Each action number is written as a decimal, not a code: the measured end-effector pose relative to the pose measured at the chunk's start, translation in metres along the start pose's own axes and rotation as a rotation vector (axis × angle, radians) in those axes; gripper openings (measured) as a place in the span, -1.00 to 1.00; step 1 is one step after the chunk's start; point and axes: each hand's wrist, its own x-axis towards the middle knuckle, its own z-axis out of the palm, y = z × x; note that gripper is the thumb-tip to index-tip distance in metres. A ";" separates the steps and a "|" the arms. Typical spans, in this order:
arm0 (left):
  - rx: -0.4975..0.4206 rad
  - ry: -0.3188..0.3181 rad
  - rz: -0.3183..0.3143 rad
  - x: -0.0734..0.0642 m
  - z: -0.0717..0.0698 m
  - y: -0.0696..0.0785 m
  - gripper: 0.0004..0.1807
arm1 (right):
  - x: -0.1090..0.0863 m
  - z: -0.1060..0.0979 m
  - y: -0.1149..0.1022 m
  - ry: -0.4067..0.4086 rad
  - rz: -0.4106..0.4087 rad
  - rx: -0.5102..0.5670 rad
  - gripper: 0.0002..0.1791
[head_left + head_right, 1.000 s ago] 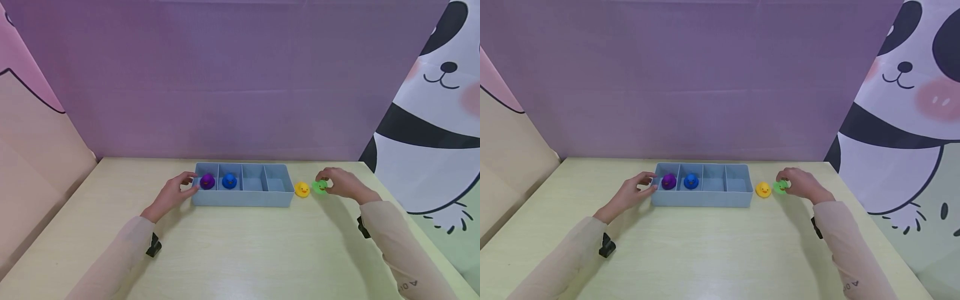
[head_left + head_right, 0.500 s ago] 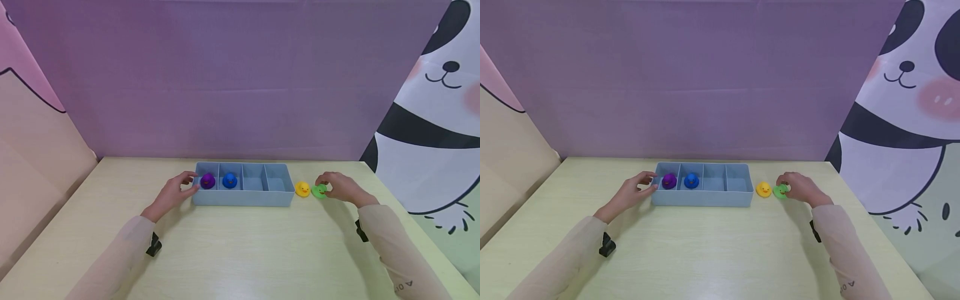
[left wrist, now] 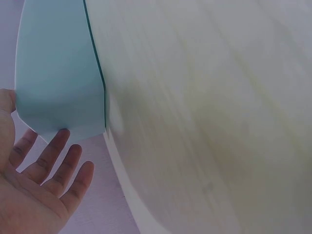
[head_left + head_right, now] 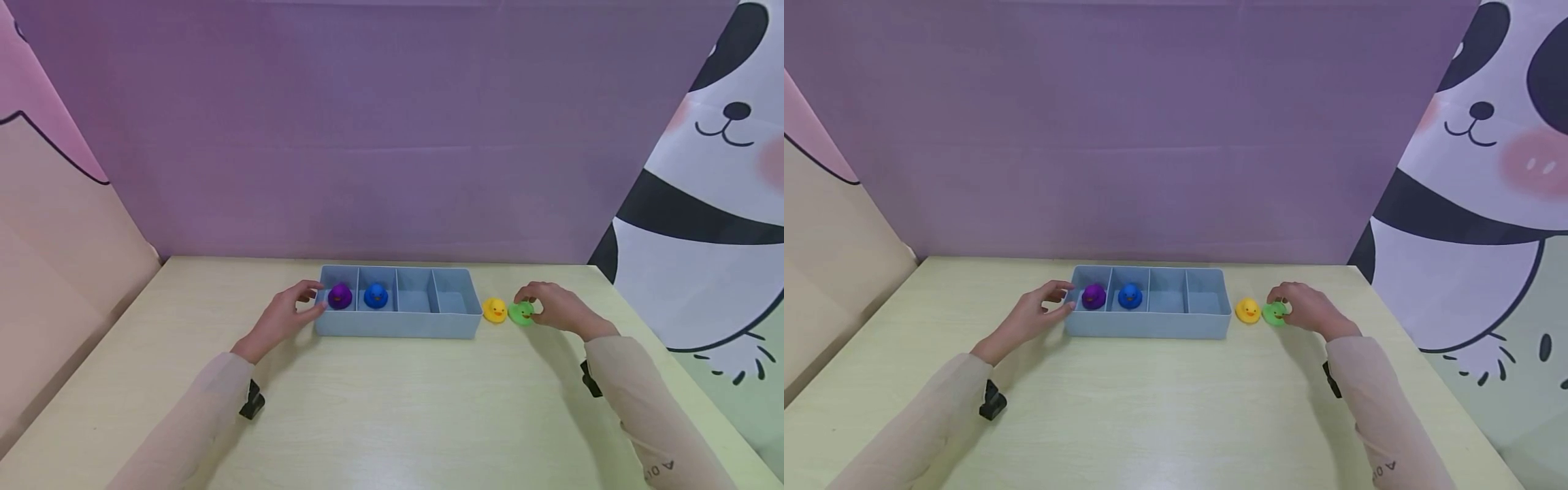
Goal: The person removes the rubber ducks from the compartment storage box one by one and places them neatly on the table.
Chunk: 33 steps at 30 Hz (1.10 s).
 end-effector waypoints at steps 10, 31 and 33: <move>0.007 -0.002 -0.012 -0.001 0.000 0.001 -0.51 | 0.001 -0.011 -0.004 -0.007 0.004 0.002 -0.63; -0.009 0.001 -0.007 -0.001 -0.001 0.004 -0.52 | 0.024 -0.019 -0.035 0.021 -0.039 -0.022 -0.66; -0.011 0.003 -0.006 0.000 -0.001 0.005 -0.53 | 0.027 -0.020 -0.040 0.031 -0.052 -0.028 -0.66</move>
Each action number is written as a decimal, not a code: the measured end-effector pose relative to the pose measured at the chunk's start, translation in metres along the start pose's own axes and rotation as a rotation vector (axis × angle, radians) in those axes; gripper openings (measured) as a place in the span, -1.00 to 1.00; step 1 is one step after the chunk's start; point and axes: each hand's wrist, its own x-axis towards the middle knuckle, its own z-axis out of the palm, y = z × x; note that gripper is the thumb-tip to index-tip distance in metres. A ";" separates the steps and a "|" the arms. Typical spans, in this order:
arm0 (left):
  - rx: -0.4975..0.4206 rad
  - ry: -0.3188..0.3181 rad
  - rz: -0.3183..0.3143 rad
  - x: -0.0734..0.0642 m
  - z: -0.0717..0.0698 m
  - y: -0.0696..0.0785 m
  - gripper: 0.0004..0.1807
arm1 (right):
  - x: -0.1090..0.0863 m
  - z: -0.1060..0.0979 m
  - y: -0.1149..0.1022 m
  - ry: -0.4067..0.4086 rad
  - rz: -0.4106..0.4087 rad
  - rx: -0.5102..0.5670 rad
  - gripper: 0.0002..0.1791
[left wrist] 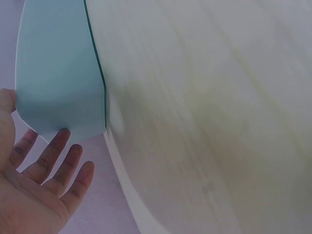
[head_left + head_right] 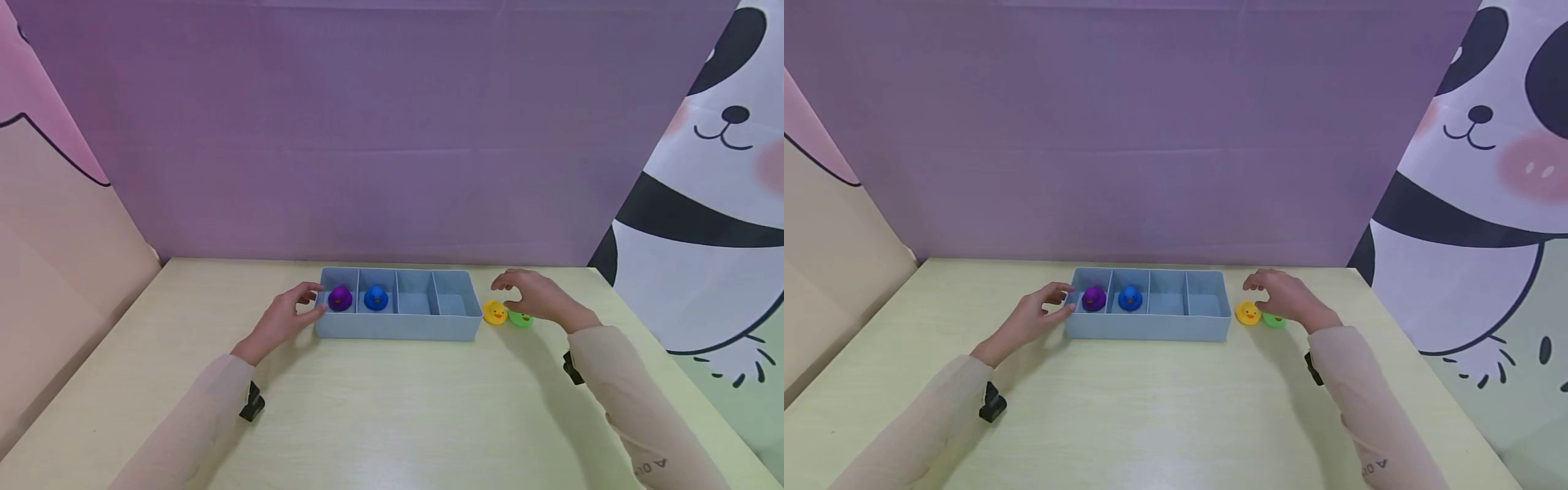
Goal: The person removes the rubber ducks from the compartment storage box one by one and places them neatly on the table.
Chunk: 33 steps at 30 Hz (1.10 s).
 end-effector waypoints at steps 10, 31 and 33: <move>-0.007 0.001 0.001 -0.001 0.000 0.001 -0.53 | 0.015 -0.004 -0.025 0.034 -0.051 -0.015 -0.65; -0.001 -0.005 -0.005 0.000 0.000 0.000 -0.53 | 0.052 -0.003 -0.064 0.018 -0.151 0.016 -0.66; -0.002 -0.005 -0.003 0.000 0.000 0.000 -0.52 | 0.057 -0.001 -0.068 0.006 -0.152 0.020 -0.66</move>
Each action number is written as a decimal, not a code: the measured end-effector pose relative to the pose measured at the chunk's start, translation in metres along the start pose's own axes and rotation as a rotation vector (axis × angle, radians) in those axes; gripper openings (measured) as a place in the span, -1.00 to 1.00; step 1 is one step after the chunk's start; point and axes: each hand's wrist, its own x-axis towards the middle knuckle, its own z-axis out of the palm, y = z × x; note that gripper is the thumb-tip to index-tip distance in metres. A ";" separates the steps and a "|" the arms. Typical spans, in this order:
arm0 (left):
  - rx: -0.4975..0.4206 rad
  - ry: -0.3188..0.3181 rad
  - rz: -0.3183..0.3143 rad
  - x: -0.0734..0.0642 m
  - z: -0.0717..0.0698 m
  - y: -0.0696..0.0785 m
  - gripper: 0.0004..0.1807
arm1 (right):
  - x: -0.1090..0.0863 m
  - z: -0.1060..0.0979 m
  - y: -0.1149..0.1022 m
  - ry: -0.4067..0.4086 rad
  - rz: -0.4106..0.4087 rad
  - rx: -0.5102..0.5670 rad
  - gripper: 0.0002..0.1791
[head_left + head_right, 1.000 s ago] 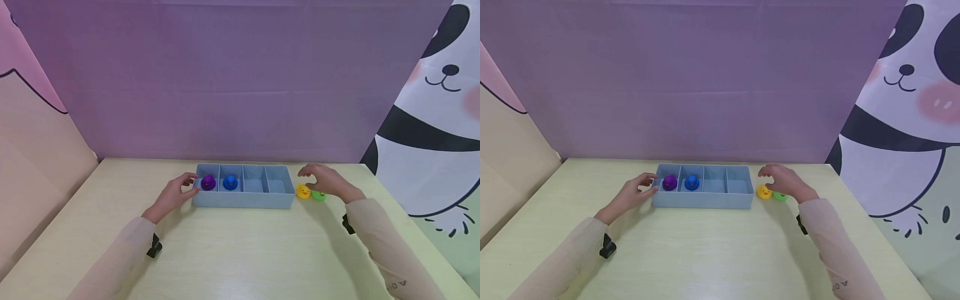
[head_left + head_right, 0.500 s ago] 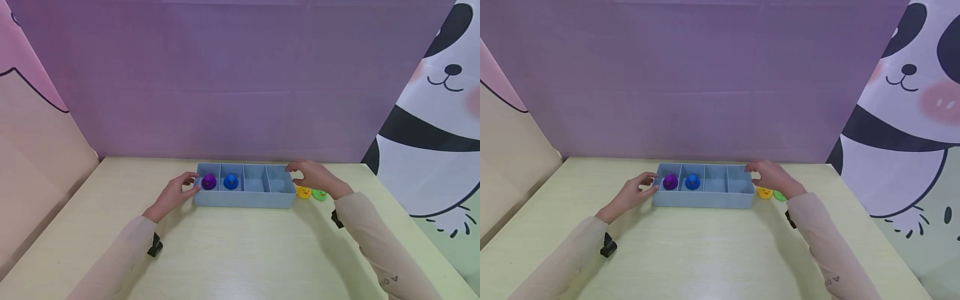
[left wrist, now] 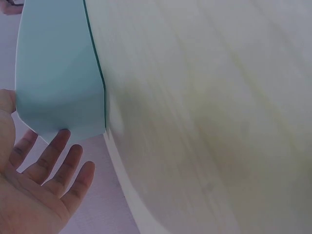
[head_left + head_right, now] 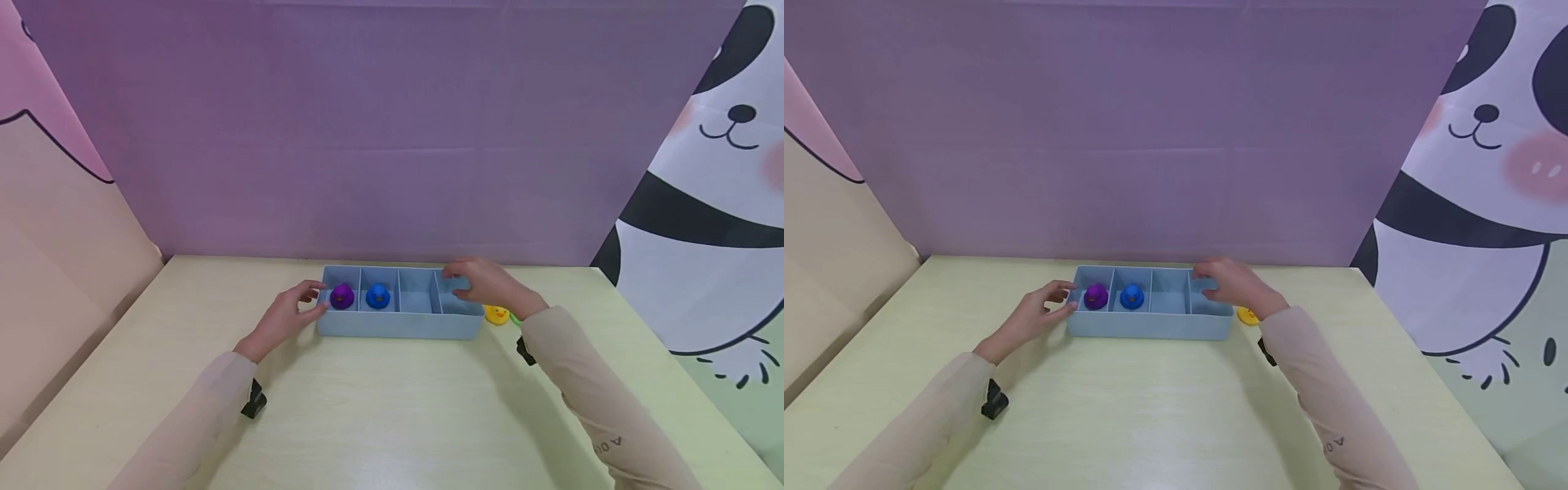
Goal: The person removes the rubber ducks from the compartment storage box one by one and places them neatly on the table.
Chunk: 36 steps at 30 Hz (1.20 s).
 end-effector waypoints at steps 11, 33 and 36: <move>0.000 0.001 0.001 -0.001 0.000 0.000 -0.52 | 0.022 0.004 -0.024 -0.026 -0.063 0.007 -0.66; 0.006 0.005 -0.001 0.000 0.001 0.000 -0.53 | 0.069 0.010 -0.063 -0.083 -0.084 -0.029 -0.62; 0.006 0.007 -0.002 0.000 0.001 0.000 -0.53 | 0.074 0.014 -0.064 -0.078 -0.095 -0.030 -0.62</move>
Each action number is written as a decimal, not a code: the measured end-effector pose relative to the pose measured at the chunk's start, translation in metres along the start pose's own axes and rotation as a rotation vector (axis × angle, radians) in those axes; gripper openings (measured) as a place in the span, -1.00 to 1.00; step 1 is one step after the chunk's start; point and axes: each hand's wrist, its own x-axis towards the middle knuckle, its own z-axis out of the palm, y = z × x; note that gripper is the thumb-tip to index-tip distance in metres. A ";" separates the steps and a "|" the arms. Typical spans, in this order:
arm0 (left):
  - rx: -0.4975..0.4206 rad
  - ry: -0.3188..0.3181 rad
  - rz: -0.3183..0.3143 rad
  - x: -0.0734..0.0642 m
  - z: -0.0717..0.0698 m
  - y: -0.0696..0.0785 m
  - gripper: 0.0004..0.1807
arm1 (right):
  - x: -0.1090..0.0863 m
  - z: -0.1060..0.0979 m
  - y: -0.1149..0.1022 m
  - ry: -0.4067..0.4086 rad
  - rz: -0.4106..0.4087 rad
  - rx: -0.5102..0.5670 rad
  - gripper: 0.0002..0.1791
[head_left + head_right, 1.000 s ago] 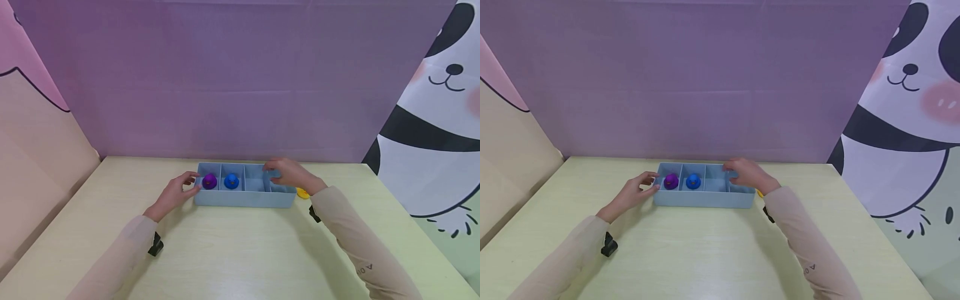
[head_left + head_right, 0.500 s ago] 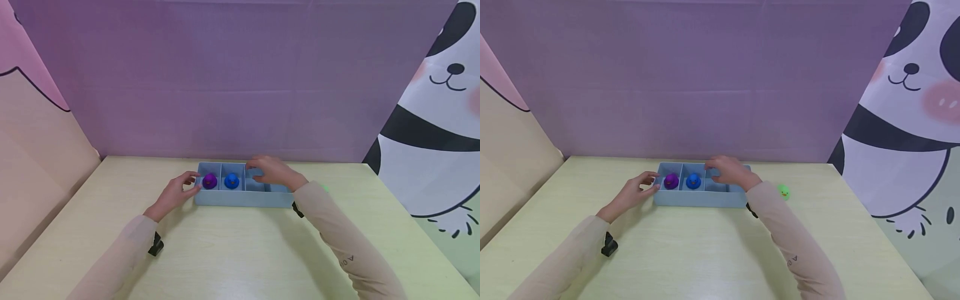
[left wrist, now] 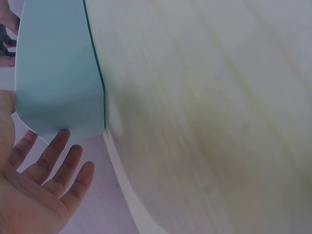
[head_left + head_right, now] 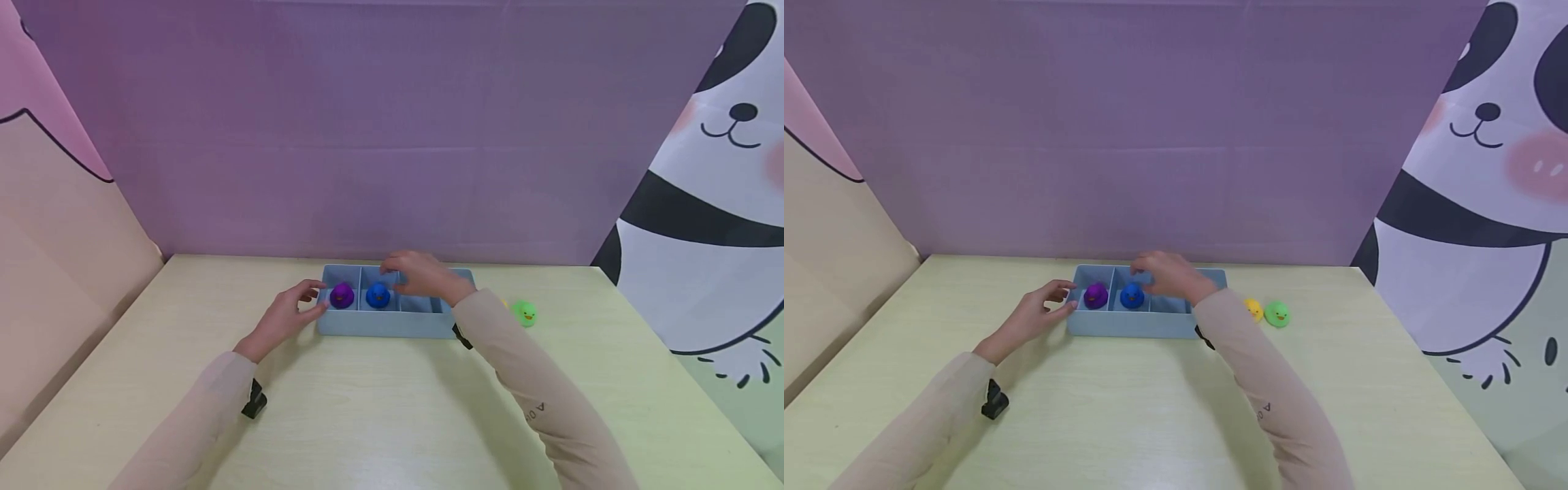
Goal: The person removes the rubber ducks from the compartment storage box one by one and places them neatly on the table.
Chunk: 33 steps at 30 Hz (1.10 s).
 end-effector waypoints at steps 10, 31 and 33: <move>0.002 0.005 0.004 0.000 0.000 0.000 -0.54 | 0.014 0.013 -0.001 -0.024 0.015 0.012 -0.65; -0.008 0.004 0.002 -0.003 -0.001 0.000 -0.55 | 0.025 0.033 -0.002 -0.033 0.004 -0.036 -0.70; -0.010 0.004 0.002 -0.003 -0.001 0.000 -0.55 | 0.025 0.032 -0.004 -0.044 0.016 -0.045 -0.70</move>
